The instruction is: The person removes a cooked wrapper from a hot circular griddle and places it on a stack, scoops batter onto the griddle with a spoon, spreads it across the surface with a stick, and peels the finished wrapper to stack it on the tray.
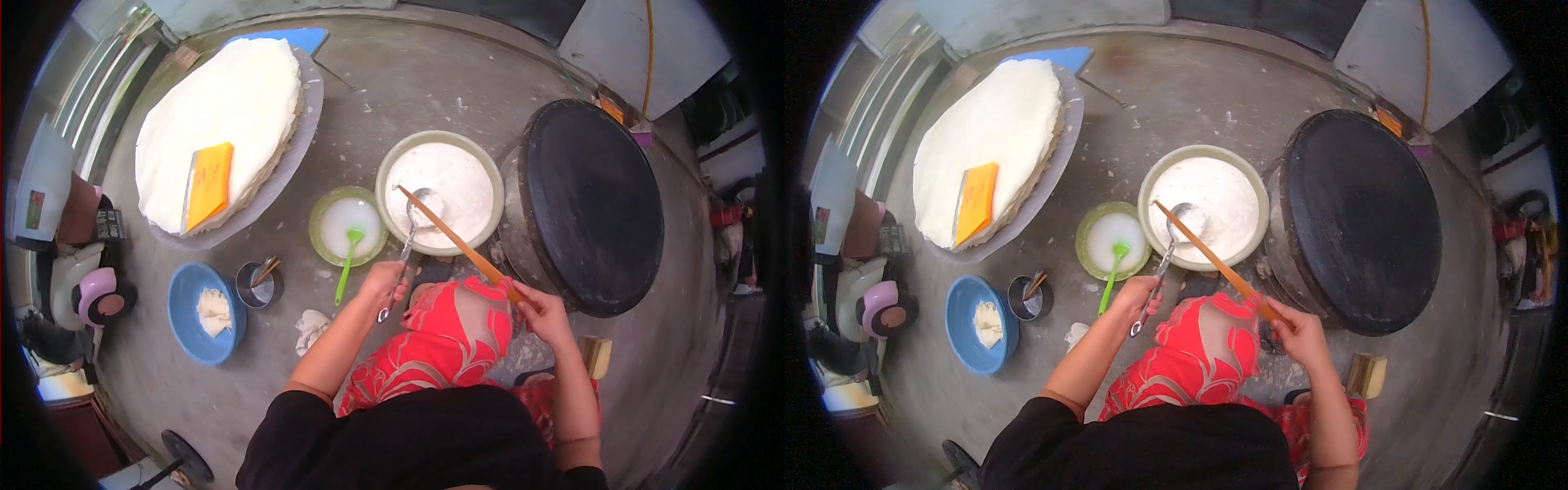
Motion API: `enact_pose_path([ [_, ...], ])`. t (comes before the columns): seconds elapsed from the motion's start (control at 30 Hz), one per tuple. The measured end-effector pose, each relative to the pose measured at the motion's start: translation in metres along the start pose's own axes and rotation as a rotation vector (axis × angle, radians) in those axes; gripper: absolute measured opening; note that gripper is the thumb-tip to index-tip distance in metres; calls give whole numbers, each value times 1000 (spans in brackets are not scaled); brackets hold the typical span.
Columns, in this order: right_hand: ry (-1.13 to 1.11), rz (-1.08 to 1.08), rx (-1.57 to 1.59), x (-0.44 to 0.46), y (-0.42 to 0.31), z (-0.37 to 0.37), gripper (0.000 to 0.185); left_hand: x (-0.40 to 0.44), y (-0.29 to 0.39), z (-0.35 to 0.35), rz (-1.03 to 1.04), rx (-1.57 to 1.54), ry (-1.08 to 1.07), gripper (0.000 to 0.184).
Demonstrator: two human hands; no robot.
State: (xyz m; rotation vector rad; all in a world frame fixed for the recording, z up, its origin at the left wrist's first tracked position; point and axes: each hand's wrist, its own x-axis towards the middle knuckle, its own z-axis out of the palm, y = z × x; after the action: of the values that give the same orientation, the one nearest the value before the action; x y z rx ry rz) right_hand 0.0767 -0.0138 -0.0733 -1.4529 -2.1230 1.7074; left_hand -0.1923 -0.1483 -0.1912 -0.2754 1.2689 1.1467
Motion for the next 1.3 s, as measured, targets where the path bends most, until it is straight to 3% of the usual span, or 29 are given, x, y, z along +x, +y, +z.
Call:
enact_pose_path([
  [0.07, -23, -42, -94, 18, -15, 4, 39, 2, -1, -1, 9, -6, -19, 16],
  [0.13, -6, -412, -551, 42, -27, 12, 40, -1, 0, 3, 8, -20, -8, 16],
  [0.23, -146, -259, -803, 75, -77, 40, 42, 0, -2, 8, 3, -16, 18, 18],
  [0.4, -296, -371, -1080, 138, -92, 97, 44, 0, -5, 16, 6, -36, 51, 22],
  [0.5, -346, -275, -1204, 144, -102, 110, 40, 3, -6, 14, 5, -46, 56, 24],
  [0.63, -264, -365, -1203, 116, -112, 84, 32, 3, -9, 15, 23, -24, 58, 24],
  [0.73, -98, -366, -1127, 88, -104, 51, 28, 2, -6, 16, 46, 19, 65, 24],
  [0.8, 89, -439, -773, 70, -85, 23, 29, -1, -4, 18, 54, 53, 67, 24],
  [0.9, 207, -370, -482, 37, -47, -17, 29, -4, 3, 22, 193, 236, 89, 20],
  [0.97, 278, -379, -375, 13, -6, -36, 26, 2, 3, 24, 503, 576, 163, 21],
  [1.0, 231, -186, -155, -1, 10, -43, 22, 4, 1, 26, 501, 588, 152, 21],
  [1.03, 182, 4, 68, -15, 22, -45, 18, 5, 0, 29, 603, 965, 280, 22],
  [1.07, 195, 8, 75, -30, 29, -44, 18, 7, -1, 31, 704, 1343, 410, 23],
  [1.1, 175, 58, 153, -44, 34, -44, 17, 13, 0, 29, 711, 1353, 398, 23],
  [1.17, 173, 100, 240, -68, 54, -40, 18, 25, 8, 17, 552, 1696, 361, 20],
  [1.3, 258, 93, 296, -93, 91, -29, 17, 30, 36, 24, 549, 1739, 452, 19],
])
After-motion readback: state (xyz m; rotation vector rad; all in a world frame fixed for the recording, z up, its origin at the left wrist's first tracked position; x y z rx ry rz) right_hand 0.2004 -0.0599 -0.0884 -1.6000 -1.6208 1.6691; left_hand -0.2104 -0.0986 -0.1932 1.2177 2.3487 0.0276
